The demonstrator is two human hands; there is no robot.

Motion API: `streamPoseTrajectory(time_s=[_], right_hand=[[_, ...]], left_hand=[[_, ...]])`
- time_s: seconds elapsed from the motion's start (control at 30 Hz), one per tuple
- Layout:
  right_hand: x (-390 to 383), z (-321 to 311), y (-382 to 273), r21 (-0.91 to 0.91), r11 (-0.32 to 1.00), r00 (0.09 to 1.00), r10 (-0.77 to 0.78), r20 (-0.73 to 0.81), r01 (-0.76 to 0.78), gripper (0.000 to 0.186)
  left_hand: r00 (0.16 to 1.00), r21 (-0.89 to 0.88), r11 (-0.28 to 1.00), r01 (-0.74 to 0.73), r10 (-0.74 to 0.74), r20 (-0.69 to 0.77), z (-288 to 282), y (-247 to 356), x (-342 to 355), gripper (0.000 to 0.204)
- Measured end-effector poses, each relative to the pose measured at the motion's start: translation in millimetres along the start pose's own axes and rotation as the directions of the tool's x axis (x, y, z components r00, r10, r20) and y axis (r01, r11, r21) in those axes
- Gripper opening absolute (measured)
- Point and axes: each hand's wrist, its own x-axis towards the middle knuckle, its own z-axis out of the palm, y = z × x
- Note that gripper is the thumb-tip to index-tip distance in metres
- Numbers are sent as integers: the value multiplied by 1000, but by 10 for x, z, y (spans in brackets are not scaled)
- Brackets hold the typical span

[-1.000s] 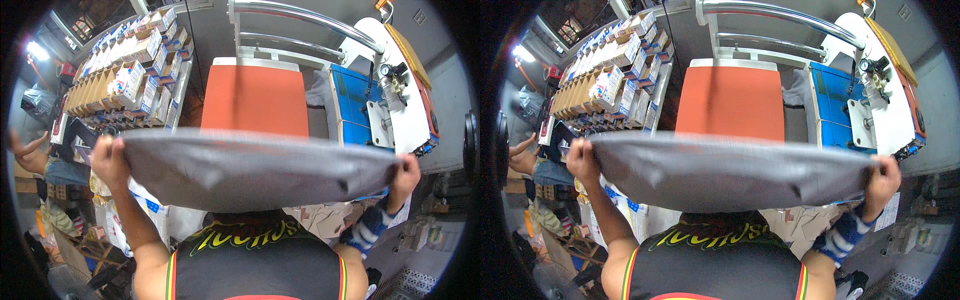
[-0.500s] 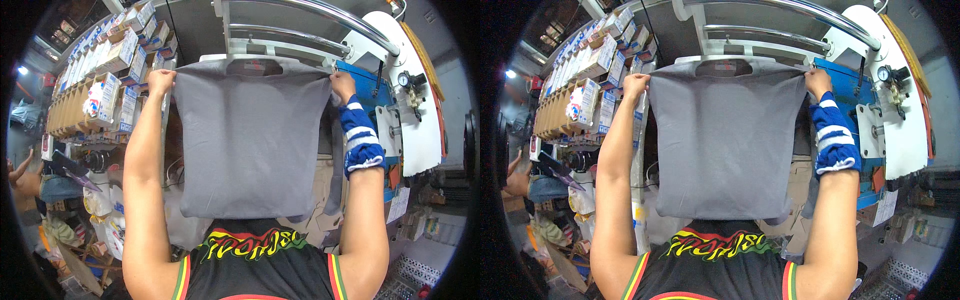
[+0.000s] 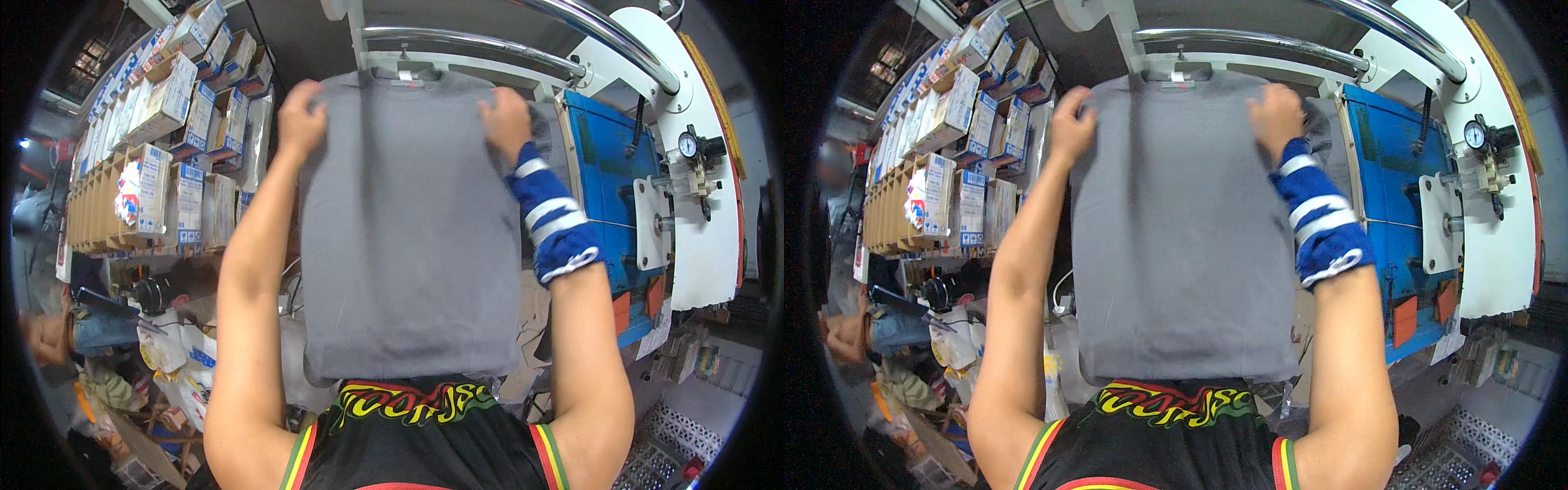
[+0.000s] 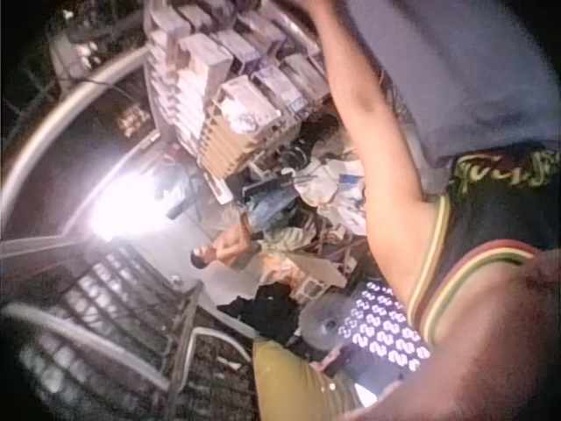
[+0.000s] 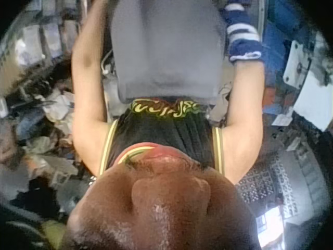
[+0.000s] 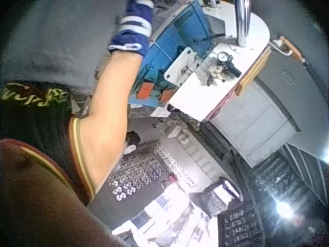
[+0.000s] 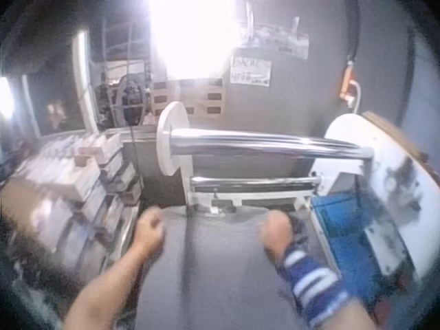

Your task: The person places gray t-shirts onto a heat press, aligns transfer sheets with printed graphics, and operates the press to apply the design. They repeat this process for multiple shirts, removing finished items and stacking them.

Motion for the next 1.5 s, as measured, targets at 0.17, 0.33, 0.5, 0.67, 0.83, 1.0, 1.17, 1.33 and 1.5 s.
streamPoseTrajectory(time_s=[0.17, 0.33, 0.5, 0.67, 0.83, 1.0, 1.17, 1.33, 1.5], right_hand=[[-265, 307, -1063, 34, 943, 943, -331, -32, 332, 46], [-52, 243, -1145, -61, 996, 984, -59, 169, 71, 46], [-777, -211, -1179, -43, 982, 963, -172, 206, 184, 59], [-2864, -1244, -1181, 21, 986, 862, -155, 482, 165, 70], [-4278, -1581, -437, -117, 970, 937, 237, 255, -213, 73], [-4477, -1246, 368, 502, -441, 486, 159, 859, -744, 58], [-4672, -1650, 572, 507, -223, 444, 280, 851, -833, 36], [-4744, -1692, 584, 667, -356, 563, 360, 744, -654, 27], [-4760, -1416, 663, 637, -364, 487, 425, 763, -679, 24]], left_hand=[[920, 235, 929, -286, 197, 340, 565, 633, -248, 31], [936, 389, 887, -247, 114, 334, 588, 801, -66, 32], [849, 316, 854, -413, 235, 473, 125, 1268, -907, 47], [686, 161, 931, -326, 116, 718, -1076, 1831, -2908, 65], [881, 336, 942, 3, -162, 445, -1983, 1687, -4034, 74], [320, -493, 3, 870, -764, 560, -1953, 997, -4074, 56], [332, -389, 45, 920, -617, 714, -2289, 534, -4264, 28], [414, -510, 26, 860, -620, 666, -2492, 541, -4324, 26], [482, -621, -10, 784, -621, 618, -2259, 533, -4221, 28]])
